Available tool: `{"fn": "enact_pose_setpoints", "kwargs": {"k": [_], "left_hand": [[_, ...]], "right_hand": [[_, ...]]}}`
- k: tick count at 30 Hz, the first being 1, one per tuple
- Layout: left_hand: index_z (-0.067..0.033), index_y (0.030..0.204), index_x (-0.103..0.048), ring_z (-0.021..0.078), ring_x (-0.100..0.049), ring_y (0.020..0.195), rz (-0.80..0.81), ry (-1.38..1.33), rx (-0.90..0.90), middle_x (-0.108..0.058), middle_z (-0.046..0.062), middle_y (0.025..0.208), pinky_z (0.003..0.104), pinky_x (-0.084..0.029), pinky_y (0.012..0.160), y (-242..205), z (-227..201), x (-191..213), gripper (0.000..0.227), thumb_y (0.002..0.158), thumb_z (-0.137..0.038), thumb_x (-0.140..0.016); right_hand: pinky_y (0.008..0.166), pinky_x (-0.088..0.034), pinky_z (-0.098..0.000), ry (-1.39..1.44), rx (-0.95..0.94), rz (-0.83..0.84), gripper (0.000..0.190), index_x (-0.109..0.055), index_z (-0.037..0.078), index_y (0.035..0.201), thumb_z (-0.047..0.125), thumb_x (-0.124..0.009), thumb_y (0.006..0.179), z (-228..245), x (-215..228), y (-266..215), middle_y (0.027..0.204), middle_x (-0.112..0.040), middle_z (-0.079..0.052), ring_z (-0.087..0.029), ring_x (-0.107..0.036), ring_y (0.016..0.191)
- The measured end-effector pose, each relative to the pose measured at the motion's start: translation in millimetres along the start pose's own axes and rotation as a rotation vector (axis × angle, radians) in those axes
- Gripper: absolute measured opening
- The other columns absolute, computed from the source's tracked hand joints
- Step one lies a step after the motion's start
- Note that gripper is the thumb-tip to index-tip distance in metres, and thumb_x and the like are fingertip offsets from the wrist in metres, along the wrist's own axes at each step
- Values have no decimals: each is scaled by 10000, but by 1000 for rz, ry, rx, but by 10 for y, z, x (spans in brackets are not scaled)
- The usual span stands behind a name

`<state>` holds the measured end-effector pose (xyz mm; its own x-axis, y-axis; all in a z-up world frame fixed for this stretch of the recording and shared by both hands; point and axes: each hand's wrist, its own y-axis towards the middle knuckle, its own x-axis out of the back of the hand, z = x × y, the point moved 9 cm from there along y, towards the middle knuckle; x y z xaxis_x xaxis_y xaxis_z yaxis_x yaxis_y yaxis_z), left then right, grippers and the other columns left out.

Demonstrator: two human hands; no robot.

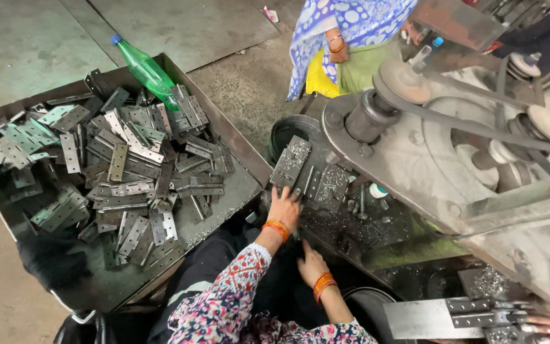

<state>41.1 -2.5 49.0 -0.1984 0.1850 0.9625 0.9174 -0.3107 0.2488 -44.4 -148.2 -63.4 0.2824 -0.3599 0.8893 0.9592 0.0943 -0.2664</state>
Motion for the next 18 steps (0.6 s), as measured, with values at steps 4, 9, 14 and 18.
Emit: {"fn": "enact_pose_setpoints", "kwargs": {"k": [4, 9, 14, 18], "left_hand": [[-132, 1038, -782, 321, -382, 1403, -105, -95, -26, -620, 31, 1376, 692, -168, 1176, -374, -5, 132, 279, 872, -245, -589], [-123, 1075, -773, 330, -402, 1402, -178, -108, -33, -645, 46, 1324, 674, -185, 1189, -353, 58, 156, 282, 883, -206, -583], [-113, 1113, -767, 342, -435, 1370, -354, -204, -32, -639, 53, 1341, 638, -236, 1189, -342, 35, 137, 285, 917, -211, -586], [-119, 1113, -772, 341, -434, 1378, -298, 10, -49, -632, 48, 1335, 650, -251, 1153, -168, 18, -75, 329, 855, -200, -585]], "right_hand": [[1036, -499, -499, 5, -74, 49, 706, -345, 198, 1563, 245, -583, 900, 131, 85, -137, 1360, -603, -222, -439, -612, 1199], [1044, -494, -489, -7, -70, 52, 711, -319, 206, 1573, 255, -580, 914, 161, 116, -160, 1403, -571, -219, -428, -598, 1224], [1048, -504, -479, -12, -77, 66, 718, -323, 210, 1580, 255, -576, 909, 143, 105, -138, 1376, -596, -224, -418, -614, 1218], [1041, -504, -484, -28, -102, 74, 730, -307, 208, 1577, 268, -579, 903, 85, 47, -107, 1388, -580, -216, -426, -613, 1208]]}}
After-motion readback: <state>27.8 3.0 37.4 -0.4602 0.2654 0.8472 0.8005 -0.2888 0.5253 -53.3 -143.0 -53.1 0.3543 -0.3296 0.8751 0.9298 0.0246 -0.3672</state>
